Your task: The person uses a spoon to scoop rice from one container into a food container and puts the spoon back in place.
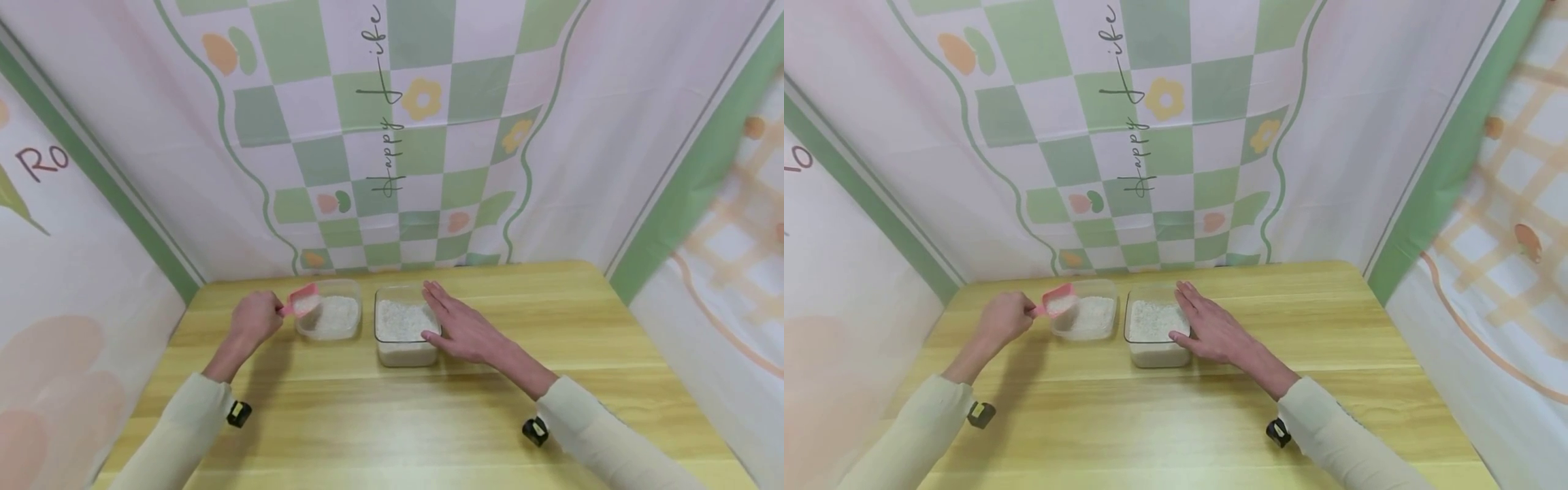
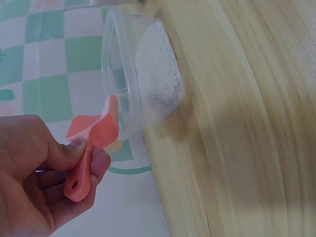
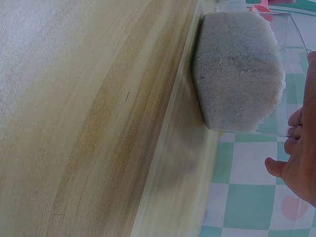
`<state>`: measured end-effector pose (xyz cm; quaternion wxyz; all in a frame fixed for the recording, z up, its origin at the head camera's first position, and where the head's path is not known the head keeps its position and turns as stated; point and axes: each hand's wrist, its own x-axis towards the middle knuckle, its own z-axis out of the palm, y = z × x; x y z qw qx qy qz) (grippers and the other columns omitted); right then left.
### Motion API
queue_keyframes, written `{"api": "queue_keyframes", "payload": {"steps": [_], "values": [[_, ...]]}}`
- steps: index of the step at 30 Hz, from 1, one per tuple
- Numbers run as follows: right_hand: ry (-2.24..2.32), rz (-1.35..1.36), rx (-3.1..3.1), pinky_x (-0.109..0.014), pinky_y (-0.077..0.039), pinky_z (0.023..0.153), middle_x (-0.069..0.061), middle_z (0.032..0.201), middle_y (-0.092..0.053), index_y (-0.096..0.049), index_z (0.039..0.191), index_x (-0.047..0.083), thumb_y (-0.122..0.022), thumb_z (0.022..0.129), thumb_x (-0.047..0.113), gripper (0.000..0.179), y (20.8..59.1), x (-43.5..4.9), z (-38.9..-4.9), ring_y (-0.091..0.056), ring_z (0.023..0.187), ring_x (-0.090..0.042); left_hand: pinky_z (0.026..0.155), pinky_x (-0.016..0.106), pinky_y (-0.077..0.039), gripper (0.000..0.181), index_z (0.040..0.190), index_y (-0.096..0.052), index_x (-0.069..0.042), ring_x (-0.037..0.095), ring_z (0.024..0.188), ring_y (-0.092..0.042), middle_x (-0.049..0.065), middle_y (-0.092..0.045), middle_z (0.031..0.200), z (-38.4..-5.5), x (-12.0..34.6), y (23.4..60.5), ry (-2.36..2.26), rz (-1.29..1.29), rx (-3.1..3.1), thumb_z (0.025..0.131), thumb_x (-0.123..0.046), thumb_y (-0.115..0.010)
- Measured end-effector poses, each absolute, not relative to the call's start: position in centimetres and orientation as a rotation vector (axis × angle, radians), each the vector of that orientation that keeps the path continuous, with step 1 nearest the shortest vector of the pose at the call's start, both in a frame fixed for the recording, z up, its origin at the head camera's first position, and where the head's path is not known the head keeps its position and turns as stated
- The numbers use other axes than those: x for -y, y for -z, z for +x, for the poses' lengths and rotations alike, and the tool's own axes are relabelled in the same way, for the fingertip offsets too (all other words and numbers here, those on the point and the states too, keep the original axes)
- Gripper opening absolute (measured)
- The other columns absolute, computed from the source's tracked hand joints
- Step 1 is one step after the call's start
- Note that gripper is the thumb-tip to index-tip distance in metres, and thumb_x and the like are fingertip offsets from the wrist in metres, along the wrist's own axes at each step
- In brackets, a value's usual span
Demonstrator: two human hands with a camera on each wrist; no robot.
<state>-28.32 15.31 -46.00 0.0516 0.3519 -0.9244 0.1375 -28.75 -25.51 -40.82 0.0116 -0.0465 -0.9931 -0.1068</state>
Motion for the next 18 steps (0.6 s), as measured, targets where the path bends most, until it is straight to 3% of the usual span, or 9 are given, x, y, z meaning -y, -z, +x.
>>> {"api": "queue_keyframes", "payload": {"steps": [13,18], "values": [[-0.405,1.076,2.768,-0.049,-0.03,0.119,-0.02,0.166,-0.016,-0.02,0.156,-0.005,-0.047,0.101,0.051,0.082,46.1,-15.3,-28.3,-0.017,0.154,-0.034,0.06,0.038,-0.054,0.014,0.09,-0.081,-0.008,0.023,0.07,-0.066,0.015,-0.076,0.087,-28.7,24.8,41.1,0.274,-0.22,3.071,0.084,-0.006,-0.068],[-0.418,1.083,2.765,-0.051,-0.03,0.119,-0.02,0.166,-0.016,-0.02,0.155,-0.005,-0.047,0.101,0.051,0.083,46.0,-15.3,-28.3,-0.017,0.154,-0.034,0.059,0.036,-0.052,0.015,0.088,-0.081,-0.007,0.021,0.068,-0.063,0.013,-0.076,0.085,-28.8,24.4,41.4,0.258,-0.261,3.068,0.084,-0.004,-0.067]]}}
